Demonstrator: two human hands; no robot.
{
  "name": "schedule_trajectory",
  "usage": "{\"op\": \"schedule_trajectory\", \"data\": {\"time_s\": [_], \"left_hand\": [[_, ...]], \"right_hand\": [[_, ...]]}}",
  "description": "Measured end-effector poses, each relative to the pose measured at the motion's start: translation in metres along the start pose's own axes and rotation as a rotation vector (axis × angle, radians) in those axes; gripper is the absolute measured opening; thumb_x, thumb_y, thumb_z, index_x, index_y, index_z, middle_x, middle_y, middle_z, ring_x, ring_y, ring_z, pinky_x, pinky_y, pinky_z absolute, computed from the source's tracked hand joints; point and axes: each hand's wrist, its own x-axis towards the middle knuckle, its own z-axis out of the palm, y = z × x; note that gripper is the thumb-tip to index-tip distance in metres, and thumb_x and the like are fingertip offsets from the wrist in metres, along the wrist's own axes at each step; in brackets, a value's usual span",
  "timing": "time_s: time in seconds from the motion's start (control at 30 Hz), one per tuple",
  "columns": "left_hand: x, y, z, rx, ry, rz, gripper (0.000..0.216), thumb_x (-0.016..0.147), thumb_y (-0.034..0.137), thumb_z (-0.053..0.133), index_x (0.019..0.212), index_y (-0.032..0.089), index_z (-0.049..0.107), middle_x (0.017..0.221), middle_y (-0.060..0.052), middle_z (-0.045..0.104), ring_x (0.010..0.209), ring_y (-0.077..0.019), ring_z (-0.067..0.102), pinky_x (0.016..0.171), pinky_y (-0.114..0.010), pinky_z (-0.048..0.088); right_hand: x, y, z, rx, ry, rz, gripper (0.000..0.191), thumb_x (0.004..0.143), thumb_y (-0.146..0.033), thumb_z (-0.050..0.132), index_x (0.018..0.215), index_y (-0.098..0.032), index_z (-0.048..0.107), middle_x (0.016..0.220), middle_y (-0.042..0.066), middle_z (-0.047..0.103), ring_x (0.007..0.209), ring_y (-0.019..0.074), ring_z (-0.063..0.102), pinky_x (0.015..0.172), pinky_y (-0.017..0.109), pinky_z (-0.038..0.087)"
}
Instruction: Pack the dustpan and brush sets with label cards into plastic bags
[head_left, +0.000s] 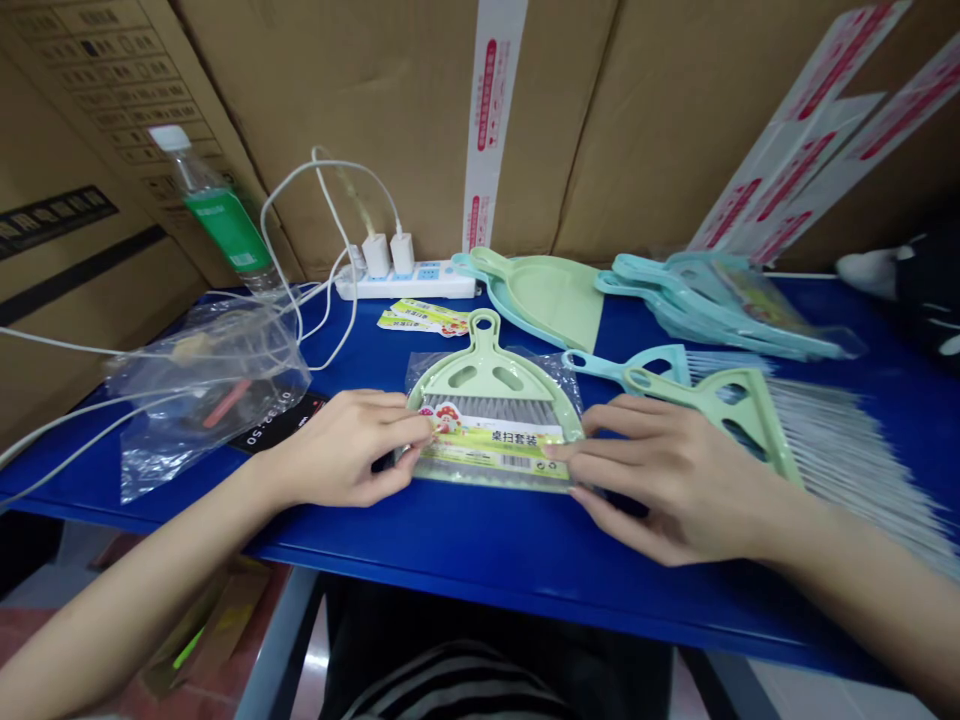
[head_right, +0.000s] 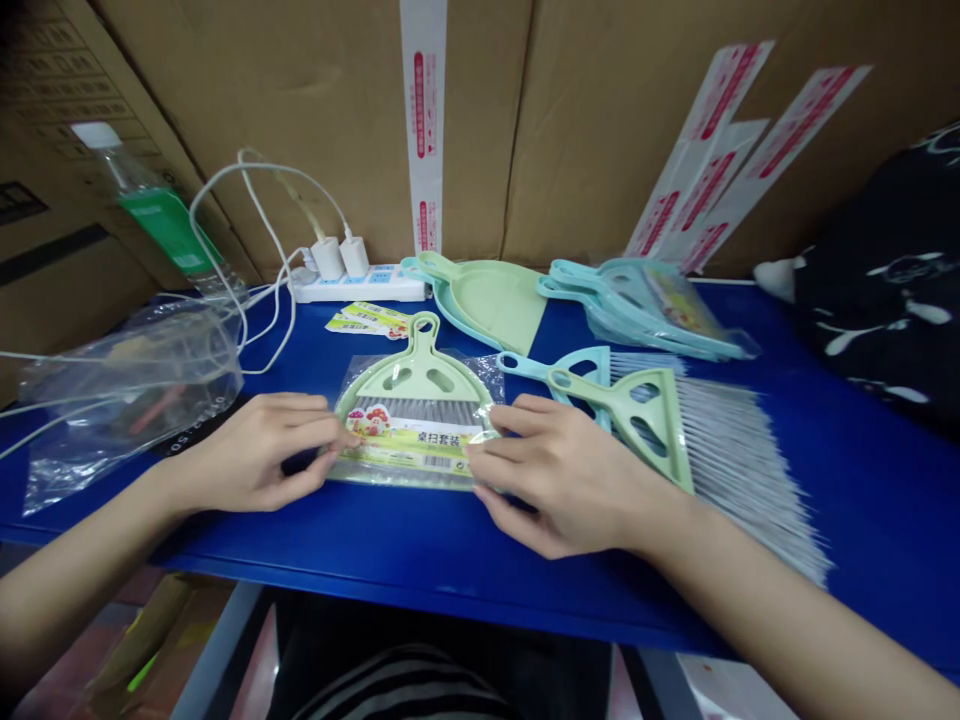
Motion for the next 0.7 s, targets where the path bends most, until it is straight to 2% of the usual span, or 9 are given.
{"op": "schedule_trajectory", "data": {"time_s": [0.23,0.43,0.6,0.7], "left_hand": [[-0.005,-0.008,0.001,-0.037,0.048,-0.006,0.02,0.085,0.015,0.042,0.075,0.02,0.059,0.061,0.003,0.062,0.053,-0.0119,0.052,0.054,-0.026,0.04],[-0.005,-0.006,0.003,-0.088,0.021,-0.082,0.019,0.085,0.016,0.038,0.074,0.021,0.053,0.059,0.004,0.055,0.051,-0.0099,0.047,0.05,-0.023,0.037],[-0.004,-0.002,0.007,-0.075,0.043,-0.076,0.018,0.088,0.015,0.037,0.074,0.021,0.047,0.06,0.005,0.052,0.05,-0.0089,0.045,0.05,-0.021,0.037],[-0.004,0.003,0.013,0.068,0.082,-0.043,0.021,0.093,0.017,0.035,0.078,0.02,0.05,0.063,0.004,0.055,0.052,-0.0095,0.049,0.051,-0.022,0.038]], "right_hand": [[-0.004,0.004,-0.002,0.025,-0.01,0.027,0.023,0.089,-0.018,0.046,0.075,-0.024,0.063,0.056,0.0,0.06,0.055,0.0165,0.047,0.053,0.032,0.034],[0.0,0.003,-0.004,0.002,0.043,0.015,0.027,0.089,-0.016,0.045,0.071,-0.023,0.063,0.052,0.0,0.058,0.049,0.0149,0.044,0.049,0.031,0.034],[-0.003,0.006,0.001,0.207,0.016,0.112,0.025,0.092,-0.017,0.045,0.071,-0.022,0.059,0.054,-0.002,0.055,0.047,0.0118,0.044,0.048,0.028,0.033],[-0.004,0.006,0.004,0.329,0.05,0.181,0.029,0.094,-0.017,0.046,0.066,-0.023,0.049,0.053,-0.004,0.05,0.046,0.0095,0.041,0.046,0.025,0.033]]}}
